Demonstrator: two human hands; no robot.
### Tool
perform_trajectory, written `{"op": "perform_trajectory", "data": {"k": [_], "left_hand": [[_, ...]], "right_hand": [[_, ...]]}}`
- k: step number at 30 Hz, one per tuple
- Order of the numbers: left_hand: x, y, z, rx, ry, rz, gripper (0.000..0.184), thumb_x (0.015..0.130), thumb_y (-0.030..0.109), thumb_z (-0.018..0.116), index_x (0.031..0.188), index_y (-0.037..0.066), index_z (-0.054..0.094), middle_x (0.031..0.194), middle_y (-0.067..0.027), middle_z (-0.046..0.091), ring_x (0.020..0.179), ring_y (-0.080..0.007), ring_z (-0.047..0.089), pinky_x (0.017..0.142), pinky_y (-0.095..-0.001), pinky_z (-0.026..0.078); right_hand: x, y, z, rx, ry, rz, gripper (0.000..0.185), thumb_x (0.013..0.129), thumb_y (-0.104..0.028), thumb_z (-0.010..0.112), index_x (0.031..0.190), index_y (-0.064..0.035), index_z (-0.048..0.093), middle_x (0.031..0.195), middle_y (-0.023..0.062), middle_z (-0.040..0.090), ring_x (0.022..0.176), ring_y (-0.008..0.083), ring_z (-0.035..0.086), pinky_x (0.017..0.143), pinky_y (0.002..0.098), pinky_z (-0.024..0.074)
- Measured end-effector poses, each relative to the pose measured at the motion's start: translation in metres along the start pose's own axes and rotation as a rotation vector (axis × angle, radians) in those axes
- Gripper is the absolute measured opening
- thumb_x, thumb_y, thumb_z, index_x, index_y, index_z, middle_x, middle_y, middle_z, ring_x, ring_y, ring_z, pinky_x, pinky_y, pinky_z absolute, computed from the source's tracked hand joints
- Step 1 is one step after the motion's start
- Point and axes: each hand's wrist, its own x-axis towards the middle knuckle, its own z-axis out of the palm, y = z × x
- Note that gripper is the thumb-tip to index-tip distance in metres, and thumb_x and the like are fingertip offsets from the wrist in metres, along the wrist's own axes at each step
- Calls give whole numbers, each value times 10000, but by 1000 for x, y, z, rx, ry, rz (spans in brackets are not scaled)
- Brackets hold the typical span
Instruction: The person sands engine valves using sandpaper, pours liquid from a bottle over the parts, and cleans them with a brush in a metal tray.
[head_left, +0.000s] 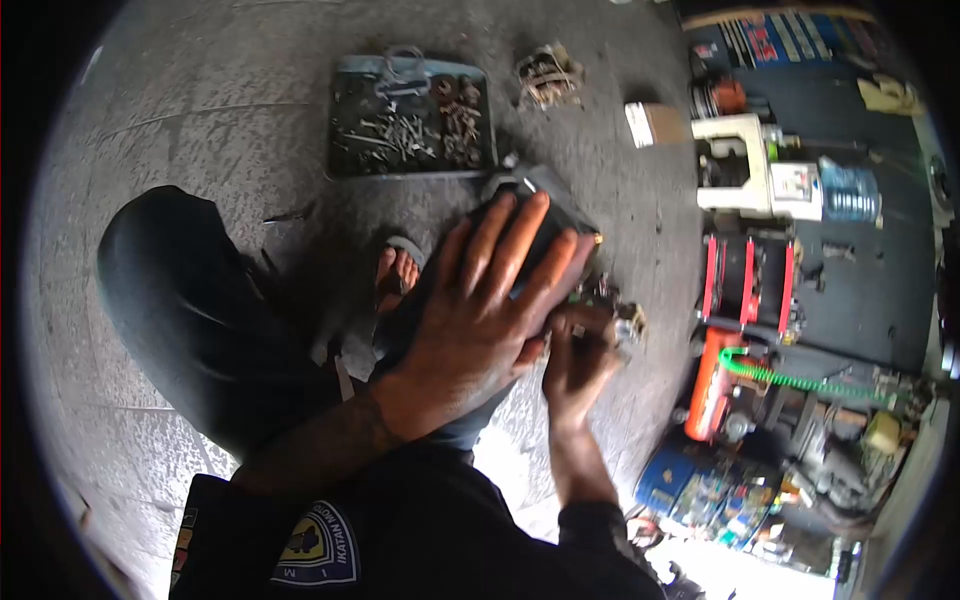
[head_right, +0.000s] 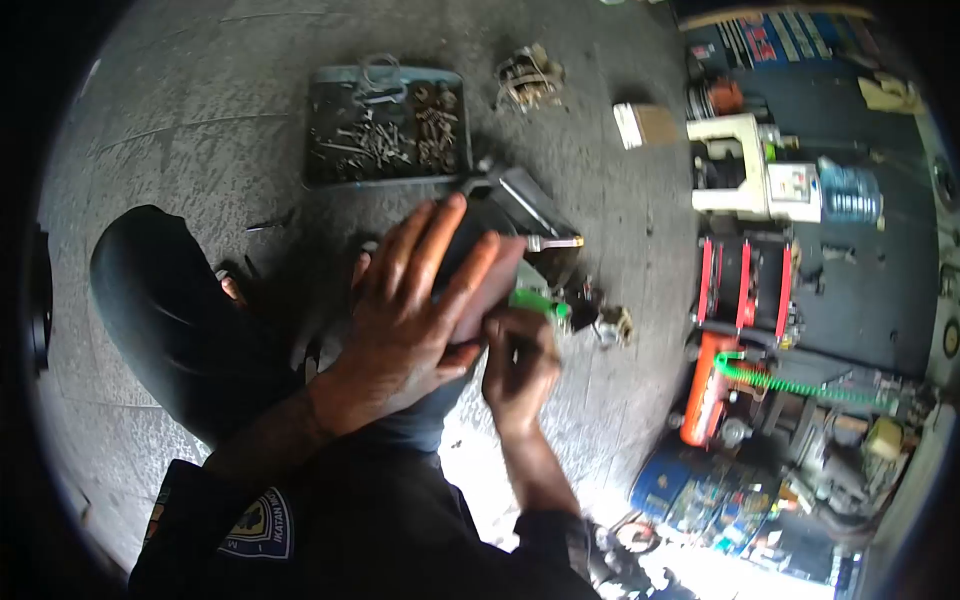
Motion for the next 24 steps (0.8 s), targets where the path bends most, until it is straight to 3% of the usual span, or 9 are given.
{"op": "perform_trajectory", "data": {"k": [4, 6, 8, 11, 14, 17, 18, 22, 24], "left_hand": [[-2, 1, 5, -35, 21, 25, 1036, 543, 227, 847, 1448, 117, 356, 1512, -223, 246, 1375, -389, 283, 1110, -514, 260], [-1, -2, 4, 27, 26, 19, 1055, 527, 238, 854, 1449, 123, 354, 1512, -217, 245, 1371, -388, 288, 1105, -514, 268], [0, -2, -1, 60, 24, 20, 1057, 524, 252, 857, 1447, 127, 358, 1513, -204, 246, 1369, -387, 290, 1105, -503, 274], [-2, 3, 2, 4, -15, 19, 1040, 549, 245, 850, 1451, 114, 349, 1511, -213, 244, 1375, -391, 278, 1109, -505, 268], [-2, 1, 4, -1, 18, 51, 1033, 564, 244, 847, 1453, 103, 340, 1509, -222, 241, 1382, -393, 266, 1112, -506, 264], [-1, -2, -4, 28, -14, 2, 1050, 551, 253, 852, 1456, 119, 337, 1513, -214, 241, 1383, -386, 268, 1108, -517, 266], [-1, -3, -3, 24, 6, 6, 1055, 545, 253, 853, 1456, 121, 338, 1514, -210, 243, 1382, -387, 271, 1107, -519, 266], [-4, 2, 5, 5, 10, 21, 1058, 542, 246, 853, 1458, 125, 337, 1515, -207, 241, 1383, -385, 269, 1096, -520, 282], [-3, 0, 5, -31, 52, 33, 1057, 539, 235, 855, 1456, 130, 340, 1515, -204, 243, 1383, -383, 271, 1096, -521, 280]], "right_hand": [[29, -2, 2, 74, 82, 87, 92, 839, 0, 682, 895, 11, 609, 865, 127, 642, 756, 200, 633, 697, 296, 505], [1, 4, -3, 100, -45, 68, 93, 893, -13, 626, 961, 4, 564, 942, 93, 611, 872, 151, 555, 816, 287, 454], [-7, 5, -3, -12, -125, 14, 104, 889, -19, 638, 953, 1, 558, 945, 98, 609, 885, 157, 557, 823, 290, 451], [13, -8, -3, 94, -6, 147, 81, 903, 8, 602, 968, 17, 556, 932, 117, 616, 877, 161, 570, 805, 290, 457], [31, -3, -3, 33, -28, 46, 76, 900, 13, 599, 968, 20, 565, 950, 120, 618, 879, 163, 574, 809, 290, 460], [-15, 1, -4, -4, -119, -21, 79, 888, 16, 616, 951, 10, 569, 975, 111, 615, 907, 151, 571, 838, 276, 455], [-23, 1, 1, 168, -88, 183, 59, 903, -1, 606, 947, 14, 569, 971, 104, 613, 891, 150, 570, 814, 278, 458], [32, -6, -3, -39, -5, 31, 73, 920, -36, 610, 942, 19, 567, 901, 90, 626, 753, 108, 540, 676, 246, 450], [28, -4, -1, -4, 28, 69, 50, 858, 12, 659, 875, -5, 615, 868, 131, 643, 741, 187, 623, 659, 282, 498]]}}
